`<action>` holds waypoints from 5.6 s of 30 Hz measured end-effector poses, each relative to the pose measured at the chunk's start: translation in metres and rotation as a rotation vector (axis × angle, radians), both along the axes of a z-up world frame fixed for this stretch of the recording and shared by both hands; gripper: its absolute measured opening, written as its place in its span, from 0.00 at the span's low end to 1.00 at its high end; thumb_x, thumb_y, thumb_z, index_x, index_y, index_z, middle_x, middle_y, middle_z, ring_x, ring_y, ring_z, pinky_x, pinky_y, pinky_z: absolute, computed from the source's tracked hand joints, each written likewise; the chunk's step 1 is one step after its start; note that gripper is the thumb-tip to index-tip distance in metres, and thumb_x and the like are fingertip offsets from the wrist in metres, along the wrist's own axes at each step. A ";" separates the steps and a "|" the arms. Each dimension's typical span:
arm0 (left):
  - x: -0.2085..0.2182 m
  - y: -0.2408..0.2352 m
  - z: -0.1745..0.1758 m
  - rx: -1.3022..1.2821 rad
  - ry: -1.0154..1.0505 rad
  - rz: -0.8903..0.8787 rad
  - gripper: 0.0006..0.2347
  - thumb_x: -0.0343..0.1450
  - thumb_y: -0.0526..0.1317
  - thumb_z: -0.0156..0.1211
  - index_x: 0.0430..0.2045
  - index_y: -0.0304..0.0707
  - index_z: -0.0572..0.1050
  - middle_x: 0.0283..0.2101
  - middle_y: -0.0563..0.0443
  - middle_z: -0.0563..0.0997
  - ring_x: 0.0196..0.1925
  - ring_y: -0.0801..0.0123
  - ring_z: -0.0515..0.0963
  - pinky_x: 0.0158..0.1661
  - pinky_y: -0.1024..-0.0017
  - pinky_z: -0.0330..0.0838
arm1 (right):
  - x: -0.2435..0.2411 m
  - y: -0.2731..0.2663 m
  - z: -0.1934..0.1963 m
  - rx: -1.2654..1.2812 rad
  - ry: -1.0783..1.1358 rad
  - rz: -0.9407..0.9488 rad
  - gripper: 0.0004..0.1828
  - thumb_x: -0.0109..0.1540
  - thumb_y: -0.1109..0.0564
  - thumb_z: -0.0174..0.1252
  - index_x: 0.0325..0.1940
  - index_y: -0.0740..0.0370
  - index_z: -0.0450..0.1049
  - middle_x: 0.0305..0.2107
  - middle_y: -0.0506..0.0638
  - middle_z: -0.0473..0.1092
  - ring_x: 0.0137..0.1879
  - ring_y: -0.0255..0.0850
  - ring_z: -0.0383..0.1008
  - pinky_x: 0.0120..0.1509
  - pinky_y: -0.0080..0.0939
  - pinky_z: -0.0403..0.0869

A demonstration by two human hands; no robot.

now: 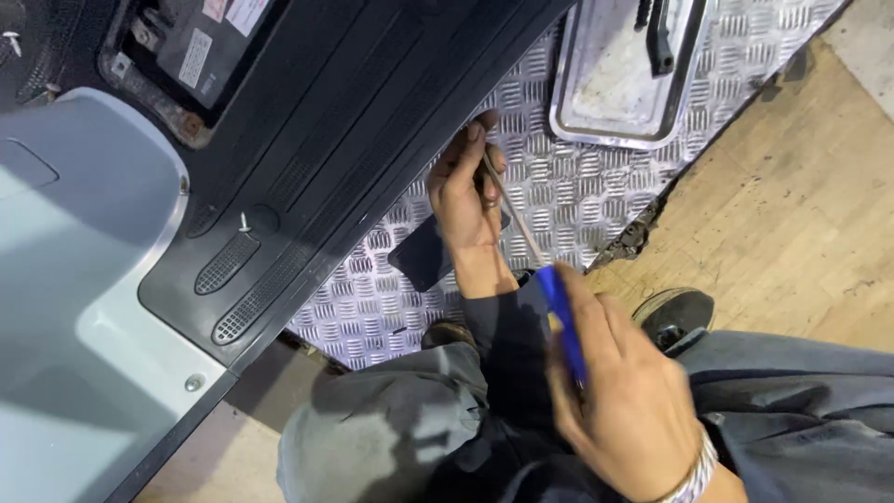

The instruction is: The person works on the battery compartment of a scooter, connecting wires and securing components. They use a screwdriver to tighten screws on the floorboard area and handle small electrical connectors.

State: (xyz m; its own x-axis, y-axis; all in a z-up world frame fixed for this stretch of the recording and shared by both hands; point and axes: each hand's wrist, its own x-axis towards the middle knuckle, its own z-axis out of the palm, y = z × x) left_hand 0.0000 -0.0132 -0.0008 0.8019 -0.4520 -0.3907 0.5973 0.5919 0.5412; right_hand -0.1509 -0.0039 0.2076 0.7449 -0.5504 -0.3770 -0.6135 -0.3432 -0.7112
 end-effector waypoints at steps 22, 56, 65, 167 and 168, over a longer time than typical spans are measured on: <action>0.004 -0.003 0.022 0.093 0.000 -0.014 0.02 0.72 0.32 0.65 0.32 0.31 0.80 0.42 0.36 0.83 0.22 0.79 0.75 0.13 0.89 0.51 | 0.033 -0.007 0.008 0.808 -0.041 -0.736 0.21 0.57 0.64 0.59 0.55 0.67 0.75 0.11 0.47 0.55 0.13 0.33 0.50 0.14 0.34 0.51; -0.093 0.020 0.185 -0.102 0.525 -0.282 0.14 0.81 0.38 0.50 0.23 0.32 0.66 0.32 0.46 0.71 0.38 0.55 0.77 0.47 0.47 0.76 | -0.019 -0.045 -0.022 1.633 -0.456 -0.734 0.14 0.52 0.76 0.50 0.38 0.68 0.57 0.10 0.51 0.44 0.09 0.36 0.39 0.13 0.37 0.42; -0.044 0.027 0.218 0.470 0.347 -0.832 0.17 0.78 0.45 0.52 0.23 0.31 0.75 0.32 0.38 0.82 0.32 0.59 0.83 0.32 0.72 0.80 | -0.015 -0.019 -0.027 2.084 -0.718 -0.741 0.10 0.61 0.70 0.46 0.41 0.59 0.66 0.14 0.46 0.48 0.16 0.34 0.41 0.24 0.37 0.48; -0.087 0.046 0.112 -0.005 0.275 -0.246 0.14 0.78 0.41 0.58 0.53 0.26 0.76 0.36 0.38 0.83 0.43 0.55 0.86 0.46 0.64 0.85 | -0.003 -0.047 -0.009 0.299 0.377 -0.084 0.21 0.53 0.51 0.64 0.47 0.65 0.79 0.25 0.64 0.73 0.34 0.57 0.78 0.37 0.54 0.74; -0.087 0.044 0.109 -0.005 0.276 -0.245 0.14 0.78 0.41 0.58 0.53 0.26 0.76 0.36 0.38 0.83 0.43 0.55 0.86 0.46 0.64 0.85 | 0.002 -0.048 -0.006 0.299 0.378 -0.083 0.21 0.53 0.51 0.64 0.47 0.65 0.79 0.25 0.64 0.73 0.34 0.57 0.78 0.37 0.54 0.74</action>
State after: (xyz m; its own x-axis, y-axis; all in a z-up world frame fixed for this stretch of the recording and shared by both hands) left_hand -0.0872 0.0310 0.1084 0.5344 -0.6203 -0.5741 0.8447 0.4154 0.3375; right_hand -0.1486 -0.0515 0.2016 0.4836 -0.4289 -0.7630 -0.8643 -0.0967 -0.4935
